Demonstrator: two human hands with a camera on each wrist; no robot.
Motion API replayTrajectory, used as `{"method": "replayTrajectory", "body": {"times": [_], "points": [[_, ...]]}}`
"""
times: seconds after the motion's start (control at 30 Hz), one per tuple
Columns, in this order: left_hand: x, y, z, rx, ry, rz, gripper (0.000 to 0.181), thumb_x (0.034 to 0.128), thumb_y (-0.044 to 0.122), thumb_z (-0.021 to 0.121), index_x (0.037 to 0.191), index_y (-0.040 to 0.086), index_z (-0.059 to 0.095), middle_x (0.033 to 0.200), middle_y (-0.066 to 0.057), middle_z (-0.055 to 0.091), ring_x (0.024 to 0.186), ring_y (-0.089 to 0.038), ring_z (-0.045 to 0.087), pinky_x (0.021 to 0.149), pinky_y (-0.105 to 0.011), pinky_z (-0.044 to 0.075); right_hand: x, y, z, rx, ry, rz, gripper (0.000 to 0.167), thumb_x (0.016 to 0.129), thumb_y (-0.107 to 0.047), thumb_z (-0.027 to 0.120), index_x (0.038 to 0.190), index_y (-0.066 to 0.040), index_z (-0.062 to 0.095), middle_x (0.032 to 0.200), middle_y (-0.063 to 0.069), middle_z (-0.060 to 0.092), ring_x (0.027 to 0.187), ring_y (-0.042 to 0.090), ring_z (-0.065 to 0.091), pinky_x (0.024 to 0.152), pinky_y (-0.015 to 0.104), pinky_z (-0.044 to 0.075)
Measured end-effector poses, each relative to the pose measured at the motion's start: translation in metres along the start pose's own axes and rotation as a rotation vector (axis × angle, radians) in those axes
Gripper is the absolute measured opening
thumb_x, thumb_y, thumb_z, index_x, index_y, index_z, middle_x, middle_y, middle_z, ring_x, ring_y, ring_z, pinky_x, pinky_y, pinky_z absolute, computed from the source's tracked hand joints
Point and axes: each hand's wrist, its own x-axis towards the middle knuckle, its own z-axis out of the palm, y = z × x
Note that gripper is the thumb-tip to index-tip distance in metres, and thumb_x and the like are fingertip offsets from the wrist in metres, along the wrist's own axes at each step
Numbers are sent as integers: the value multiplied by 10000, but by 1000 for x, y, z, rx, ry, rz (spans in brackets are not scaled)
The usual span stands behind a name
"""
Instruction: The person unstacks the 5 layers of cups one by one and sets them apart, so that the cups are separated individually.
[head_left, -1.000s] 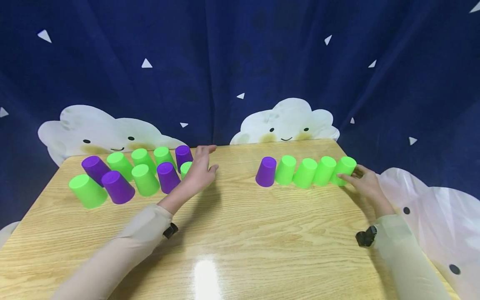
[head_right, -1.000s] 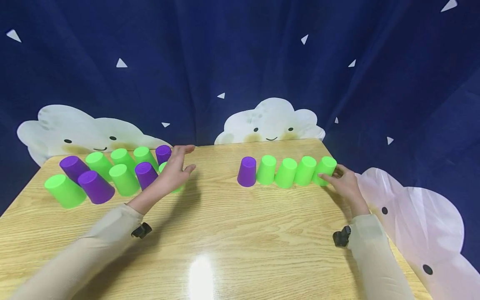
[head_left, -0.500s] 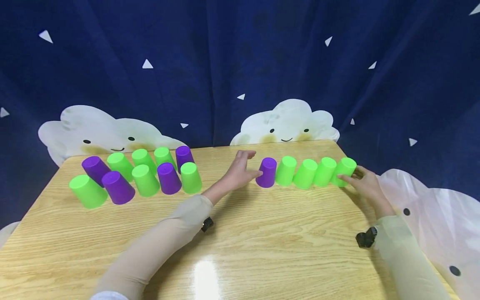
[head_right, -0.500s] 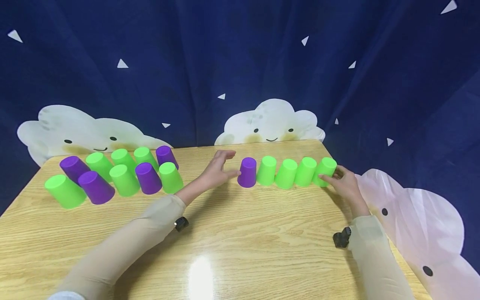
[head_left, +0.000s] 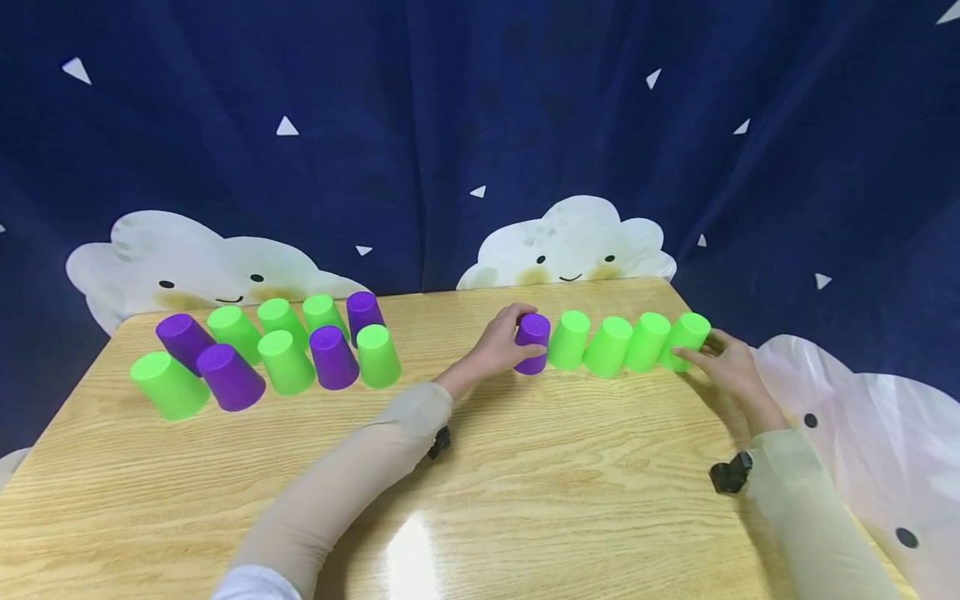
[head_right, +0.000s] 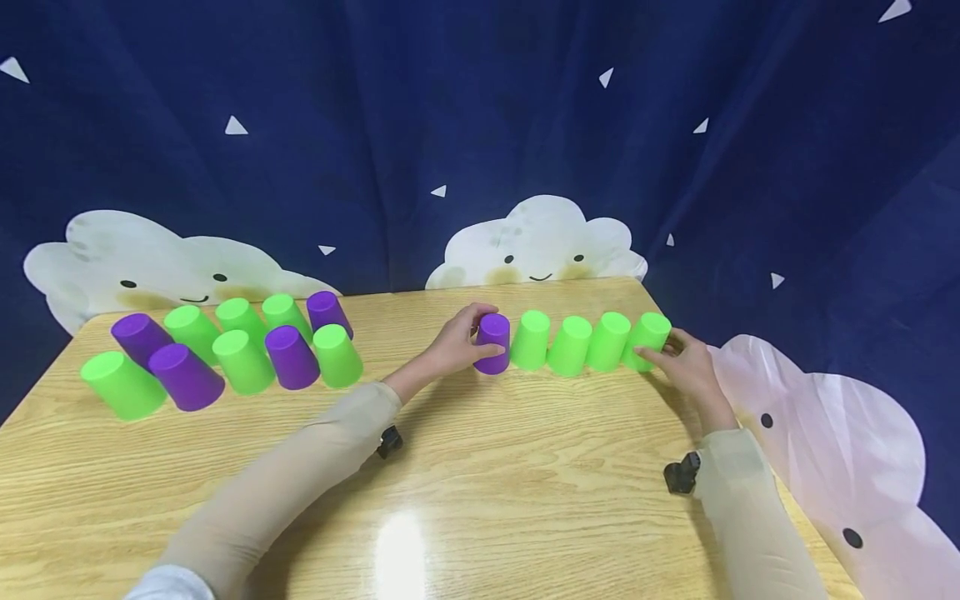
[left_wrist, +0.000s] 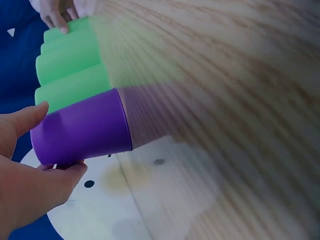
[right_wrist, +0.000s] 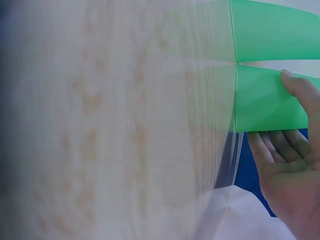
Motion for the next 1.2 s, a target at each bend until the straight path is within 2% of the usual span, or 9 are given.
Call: {"method": "replayTrajectory", "body": {"times": [0.17,0.4,0.63,0.93,1.2], "points": [[-1,1,2,-18,5,-33,547,907,69,699,1387,7,442,1319,-183,522,1213,-313,534,1006,-419,474,2,-1,1,15,-5,-2,803,926,-391,680,1458,100,333,1422,327,418,1301,480,415,1054,569,372],[-5,1,3,-31,23,-63,505,916,68,691,1366,19,467,1307,-166,537,1207,-295,544,1005,-395,477,2,-1,2,16,-14,-7,799,927,-381,682,1455,106,331,1416,338,420,1297,486,415,1054,578,368],[-14,5,-9,-54,47,-25,495,896,46,710,1338,-3,492,1285,-178,550,1200,-301,553,1003,-379,481,0,-1,1,25,-18,8,832,923,-408,678,1472,93,305,1439,339,387,1314,506,379,1055,602,355],[-44,8,-33,-50,53,-11,512,887,39,717,1345,-13,493,1276,-175,556,1200,-301,556,1024,-382,465,1,-1,-1,25,-32,18,863,914,-441,678,1484,80,293,1455,336,367,1325,512,359,1054,612,350],[-78,10,-52,-91,45,10,513,879,1,713,1341,-29,493,1272,-190,558,1228,-326,543,1064,-394,427,1,0,0,11,-31,24,862,918,-447,670,1488,76,289,1454,331,373,1318,509,370,1052,610,356]]}}
